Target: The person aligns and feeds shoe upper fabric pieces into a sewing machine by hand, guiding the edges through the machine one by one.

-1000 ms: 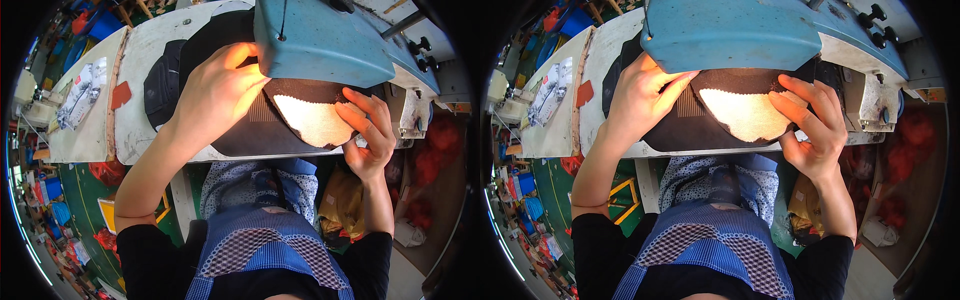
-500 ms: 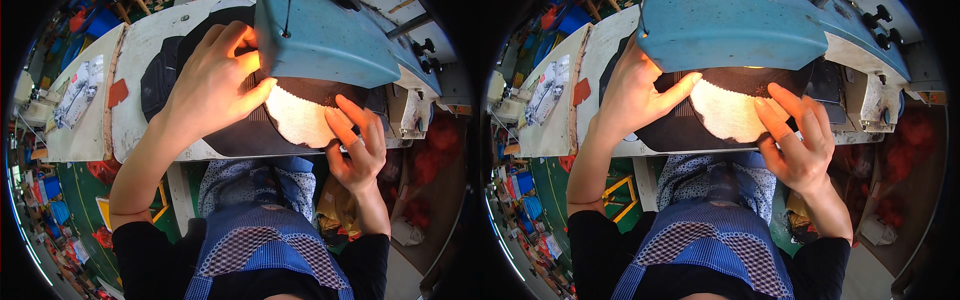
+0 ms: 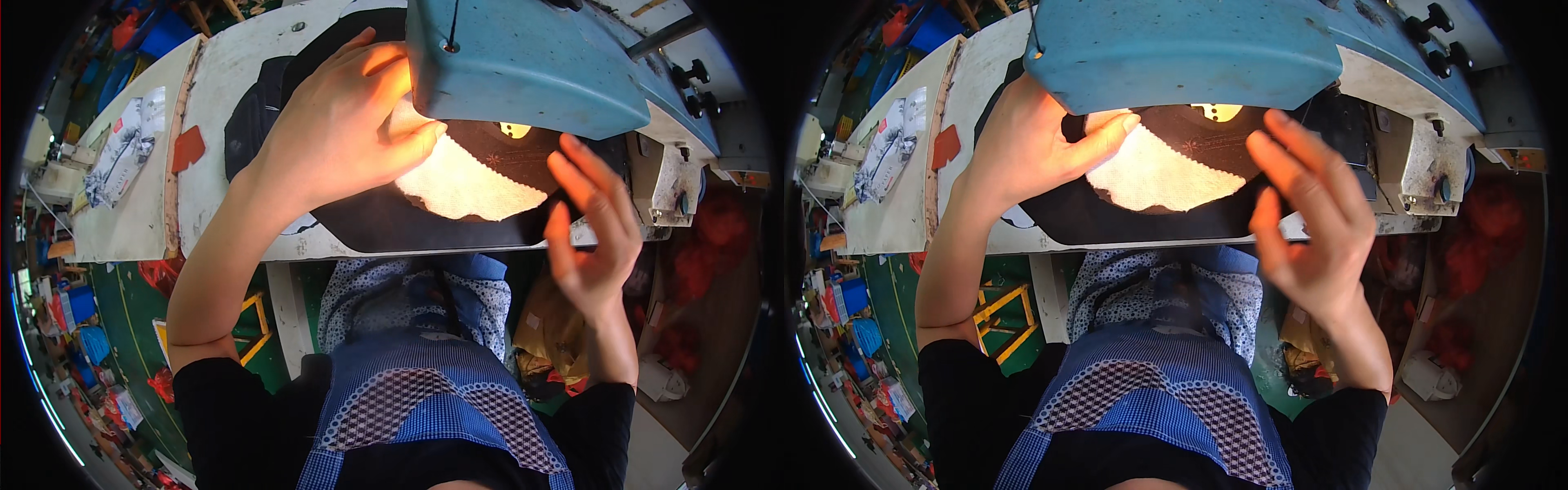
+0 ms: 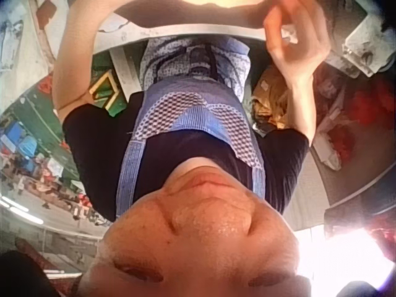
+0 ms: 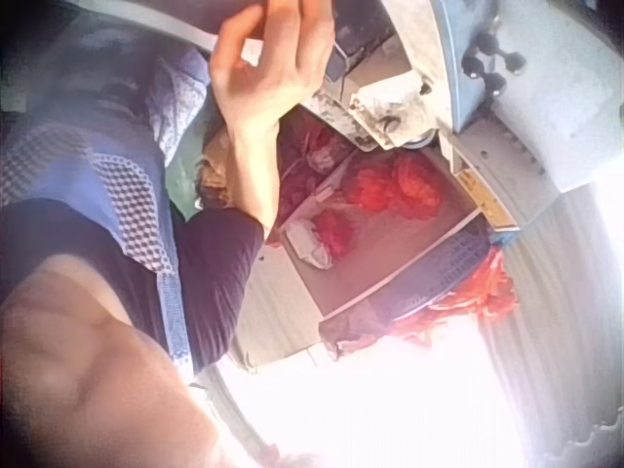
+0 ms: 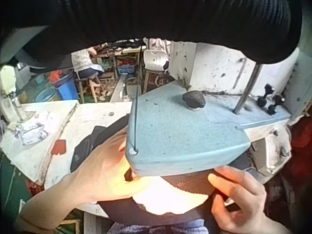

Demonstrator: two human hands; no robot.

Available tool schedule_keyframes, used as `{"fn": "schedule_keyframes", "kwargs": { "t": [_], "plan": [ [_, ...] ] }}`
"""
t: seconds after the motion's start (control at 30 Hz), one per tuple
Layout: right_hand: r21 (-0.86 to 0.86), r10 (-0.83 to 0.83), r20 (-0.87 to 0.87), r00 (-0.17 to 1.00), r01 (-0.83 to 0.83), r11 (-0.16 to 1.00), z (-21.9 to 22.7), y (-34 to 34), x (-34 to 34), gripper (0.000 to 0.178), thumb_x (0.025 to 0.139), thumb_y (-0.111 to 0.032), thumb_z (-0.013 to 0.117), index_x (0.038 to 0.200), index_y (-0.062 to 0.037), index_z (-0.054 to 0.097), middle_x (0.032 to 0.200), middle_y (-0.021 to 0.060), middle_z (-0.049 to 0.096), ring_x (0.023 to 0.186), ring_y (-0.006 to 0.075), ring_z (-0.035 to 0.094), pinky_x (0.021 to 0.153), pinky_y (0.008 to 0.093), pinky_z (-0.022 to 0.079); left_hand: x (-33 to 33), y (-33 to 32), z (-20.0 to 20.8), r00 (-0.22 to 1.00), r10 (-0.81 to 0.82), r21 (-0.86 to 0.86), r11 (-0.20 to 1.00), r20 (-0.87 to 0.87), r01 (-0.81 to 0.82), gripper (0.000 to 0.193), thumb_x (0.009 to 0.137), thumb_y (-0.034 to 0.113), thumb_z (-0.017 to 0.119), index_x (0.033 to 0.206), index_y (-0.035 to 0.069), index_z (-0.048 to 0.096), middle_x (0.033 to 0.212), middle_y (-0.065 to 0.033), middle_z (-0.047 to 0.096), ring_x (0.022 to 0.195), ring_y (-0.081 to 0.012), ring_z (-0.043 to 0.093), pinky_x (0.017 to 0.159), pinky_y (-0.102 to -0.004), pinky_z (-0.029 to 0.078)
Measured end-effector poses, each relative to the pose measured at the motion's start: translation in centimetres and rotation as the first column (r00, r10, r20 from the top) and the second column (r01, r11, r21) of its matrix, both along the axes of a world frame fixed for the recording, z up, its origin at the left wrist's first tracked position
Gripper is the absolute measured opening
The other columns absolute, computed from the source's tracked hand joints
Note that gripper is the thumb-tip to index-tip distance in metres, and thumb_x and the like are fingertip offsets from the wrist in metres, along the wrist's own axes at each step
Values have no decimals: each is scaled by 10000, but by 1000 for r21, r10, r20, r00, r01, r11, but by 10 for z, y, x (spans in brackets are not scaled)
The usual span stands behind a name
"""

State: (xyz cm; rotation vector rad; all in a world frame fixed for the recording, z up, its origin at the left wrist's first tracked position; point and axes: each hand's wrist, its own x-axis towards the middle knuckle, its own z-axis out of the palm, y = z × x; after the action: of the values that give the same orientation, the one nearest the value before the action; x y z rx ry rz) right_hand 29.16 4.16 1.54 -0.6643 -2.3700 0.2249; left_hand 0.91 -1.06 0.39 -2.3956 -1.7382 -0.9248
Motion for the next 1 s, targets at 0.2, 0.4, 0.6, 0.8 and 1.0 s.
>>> {"fn": "schedule_keyframes", "kwargs": {
  "t": [0.2,0.4,0.6,0.8,1.0],
  "plan": [
    [-69,-56,6,998,57,996,-2,24,7,336,813,126,637,1106,-1,742,1179,156,703,1059,292,698,903,350,555,-6,5,0,998,-56,32,998,-18,57,367,793,212,749,1116,70,650,1166,-156,661,1102,-342,650,1156,-480,415],
    [86,30,-23,999,-28,996,-8,24,1,345,717,133,684,1032,7,744,1082,137,714,950,286,690,796,358,560,-11,7,-1,997,-43,-10,999,-67,43,278,813,146,719,1063,45,653,1156,-128,631,1115,-324,620,1026,-429,502],
    [178,31,-14,999,-28,984,-6,19,-5,393,642,110,719,1022,13,744,1039,136,708,911,303,681,764,375,564,-15,12,2,991,-94,120,987,-99,106,198,815,104,693,993,38,640,1087,-109,613,1023,-312,610,930,-419,523],
    [271,39,-11,999,-35,962,-13,9,-8,444,573,80,743,1013,18,754,977,131,697,847,305,677,720,371,572,-22,14,-1,985,-116,126,983,-131,133,173,830,106,681,986,47,634,1053,-114,623,1014,-307,617,920,-416,528],
    [298,22,7,1000,-23,954,-7,7,-12,456,565,80,710,1016,28,758,922,111,670,764,260,588,642,355,492,-14,15,3,987,-157,55,986,-20,158,246,795,174,766,981,55,661,1091,-117,644,1075,-324,616,965,-426,516]
  ]
}}
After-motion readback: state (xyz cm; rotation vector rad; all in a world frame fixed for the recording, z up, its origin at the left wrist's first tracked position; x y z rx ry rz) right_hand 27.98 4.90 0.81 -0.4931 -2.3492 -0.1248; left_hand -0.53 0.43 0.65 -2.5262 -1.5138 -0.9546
